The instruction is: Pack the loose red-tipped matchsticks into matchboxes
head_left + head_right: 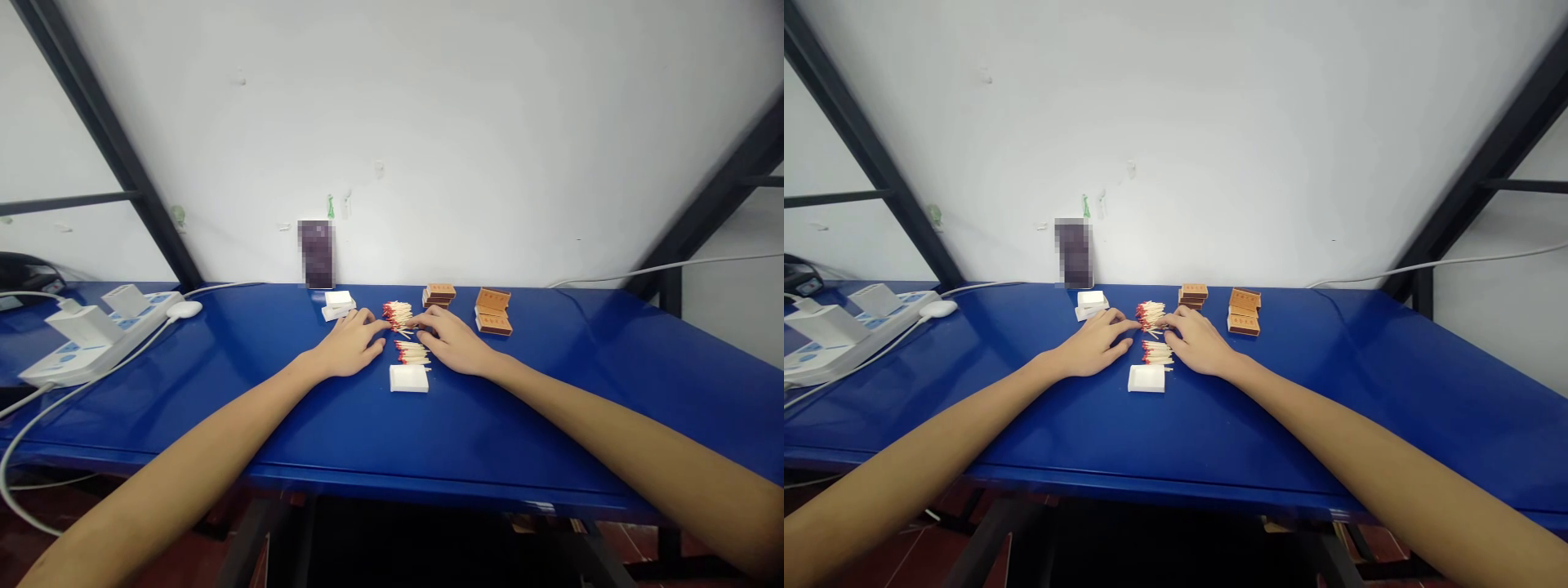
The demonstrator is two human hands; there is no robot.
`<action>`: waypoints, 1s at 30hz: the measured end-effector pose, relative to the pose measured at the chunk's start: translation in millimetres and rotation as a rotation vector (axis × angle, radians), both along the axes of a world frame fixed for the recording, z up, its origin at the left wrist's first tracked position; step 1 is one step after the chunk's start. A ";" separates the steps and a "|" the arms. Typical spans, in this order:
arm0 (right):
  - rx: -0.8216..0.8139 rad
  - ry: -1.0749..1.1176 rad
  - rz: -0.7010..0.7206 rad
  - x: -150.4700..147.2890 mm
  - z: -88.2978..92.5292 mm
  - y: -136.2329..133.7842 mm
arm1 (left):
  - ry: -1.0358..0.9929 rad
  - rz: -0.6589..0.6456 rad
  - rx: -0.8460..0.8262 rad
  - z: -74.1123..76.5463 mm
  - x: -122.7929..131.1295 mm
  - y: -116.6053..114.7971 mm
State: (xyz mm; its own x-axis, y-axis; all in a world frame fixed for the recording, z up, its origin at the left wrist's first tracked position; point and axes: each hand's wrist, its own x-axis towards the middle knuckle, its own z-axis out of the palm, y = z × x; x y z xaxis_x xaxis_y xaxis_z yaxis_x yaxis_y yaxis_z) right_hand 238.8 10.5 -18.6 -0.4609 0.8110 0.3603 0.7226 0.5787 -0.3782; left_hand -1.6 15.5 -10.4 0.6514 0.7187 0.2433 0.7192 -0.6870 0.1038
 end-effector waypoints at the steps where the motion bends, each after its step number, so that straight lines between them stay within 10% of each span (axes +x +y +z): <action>1: 0.002 0.002 -0.004 0.1 -0.3 0.6 | 0.004 0.001 -0.001 0.2 0.0 -0.2; 30: 0.058 0.077 -0.054 0.9 -3.7 9.1 | -0.015 -0.034 -0.015 -1.2 -2.8 2.5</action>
State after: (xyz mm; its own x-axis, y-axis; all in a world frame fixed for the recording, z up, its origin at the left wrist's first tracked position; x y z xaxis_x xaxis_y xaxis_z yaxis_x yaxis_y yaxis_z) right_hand 239.7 19.6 -22.3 -0.3865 0.8103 0.4405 0.7232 0.5627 -0.4006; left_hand -4.5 17.9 -11.6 0.6719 0.6996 0.2430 0.6935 -0.7095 0.1250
